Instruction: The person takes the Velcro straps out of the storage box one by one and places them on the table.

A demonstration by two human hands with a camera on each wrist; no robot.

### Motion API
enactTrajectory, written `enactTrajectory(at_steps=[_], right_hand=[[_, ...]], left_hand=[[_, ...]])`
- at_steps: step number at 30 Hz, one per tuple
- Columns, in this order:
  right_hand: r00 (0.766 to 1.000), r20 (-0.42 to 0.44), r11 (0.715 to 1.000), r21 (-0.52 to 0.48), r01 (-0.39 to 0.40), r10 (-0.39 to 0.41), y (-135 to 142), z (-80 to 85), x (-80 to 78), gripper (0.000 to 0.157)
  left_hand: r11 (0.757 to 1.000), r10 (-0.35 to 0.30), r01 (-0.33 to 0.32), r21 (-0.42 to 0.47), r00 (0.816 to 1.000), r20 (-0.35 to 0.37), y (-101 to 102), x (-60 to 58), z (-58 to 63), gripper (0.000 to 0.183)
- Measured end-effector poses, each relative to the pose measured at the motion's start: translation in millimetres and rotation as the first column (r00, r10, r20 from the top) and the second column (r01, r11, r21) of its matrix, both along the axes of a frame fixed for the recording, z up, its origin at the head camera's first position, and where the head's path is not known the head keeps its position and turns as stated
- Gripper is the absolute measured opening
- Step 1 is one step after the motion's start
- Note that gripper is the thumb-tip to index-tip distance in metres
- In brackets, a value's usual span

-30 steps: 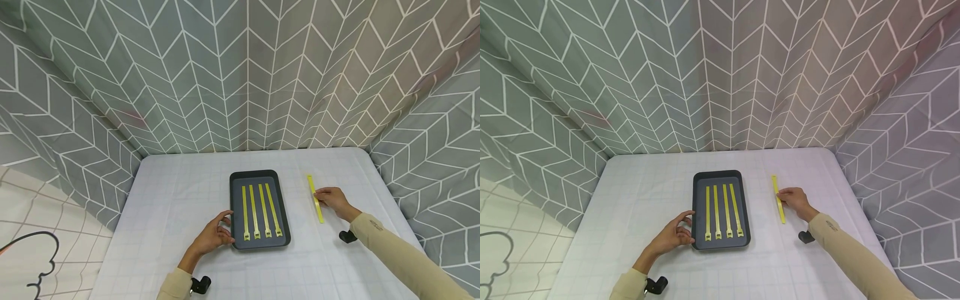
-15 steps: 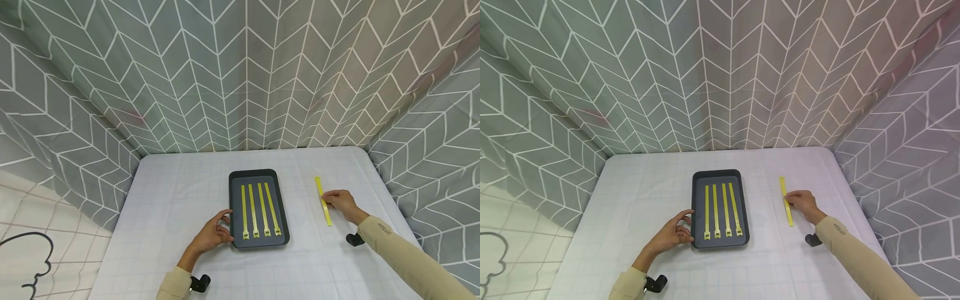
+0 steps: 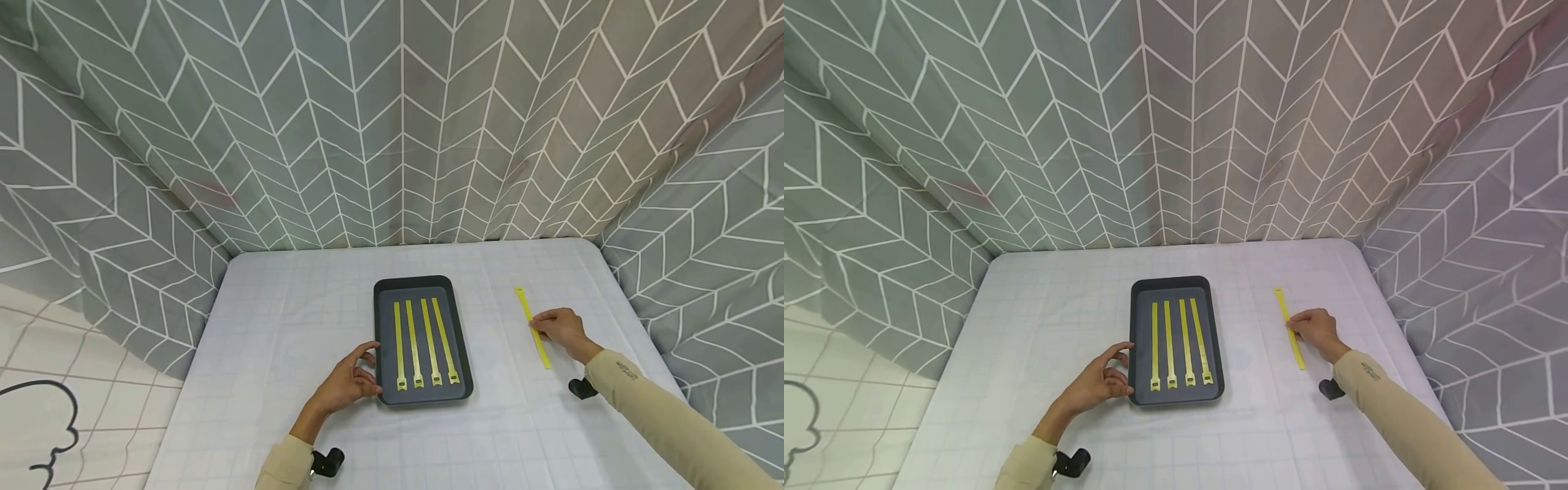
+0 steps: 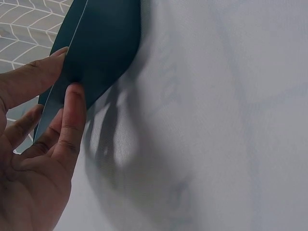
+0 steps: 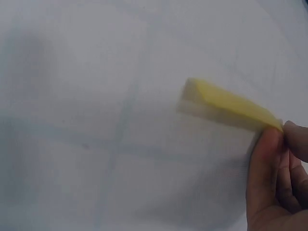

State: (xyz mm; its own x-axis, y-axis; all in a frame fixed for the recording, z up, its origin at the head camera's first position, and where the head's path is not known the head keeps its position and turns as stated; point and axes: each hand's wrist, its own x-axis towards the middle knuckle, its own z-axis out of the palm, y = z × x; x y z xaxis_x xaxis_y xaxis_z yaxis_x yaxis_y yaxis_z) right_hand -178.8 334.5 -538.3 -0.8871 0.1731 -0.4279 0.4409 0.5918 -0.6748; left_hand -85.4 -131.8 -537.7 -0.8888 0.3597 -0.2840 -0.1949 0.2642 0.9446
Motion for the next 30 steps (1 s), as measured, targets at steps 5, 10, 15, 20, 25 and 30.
enactTrajectory(at_steps=[5,10,15,20,25,30], right_hand=[[0.999,-0.029,0.999,0.050,-0.015,0.016,-1.4,1.7,-0.4,0.028],[0.999,-0.037,0.997,0.069,-0.030,0.033,-0.8,2.3,-0.8,0.026],[0.998,-0.051,0.995,0.094,-0.043,0.048,-0.1,1.3,-1.3,0.025],[0.997,-0.059,0.994,0.099,-0.043,0.049,-0.6,-2.9,-2.0,0.025],[0.996,-0.067,0.993,0.107,-0.050,0.058,-0.5,-0.3,-0.6,0.025],[0.990,-0.113,0.988,0.141,-0.067,0.084,-1.0,4.8,0.6,0.027]], left_hand=[[1.000,0.001,-0.001,0.006,1.000,-0.001,0.3,0.2,0.7,0.090],[1.000,0.002,-0.002,0.006,1.000,0.004,0.6,0.6,0.0,0.090],[1.000,-0.006,0.006,-0.003,1.000,0.009,0.2,0.0,-3.2,0.089],[1.000,-0.014,0.014,-0.012,1.000,0.010,-1.2,-0.6,-4.6,0.089],[1.000,-0.013,0.013,0.014,1.000,0.010,-0.2,-0.4,-0.4,0.089],[1.000,-0.007,0.007,0.018,1.000,0.008,0.0,0.1,3.3,0.089]])
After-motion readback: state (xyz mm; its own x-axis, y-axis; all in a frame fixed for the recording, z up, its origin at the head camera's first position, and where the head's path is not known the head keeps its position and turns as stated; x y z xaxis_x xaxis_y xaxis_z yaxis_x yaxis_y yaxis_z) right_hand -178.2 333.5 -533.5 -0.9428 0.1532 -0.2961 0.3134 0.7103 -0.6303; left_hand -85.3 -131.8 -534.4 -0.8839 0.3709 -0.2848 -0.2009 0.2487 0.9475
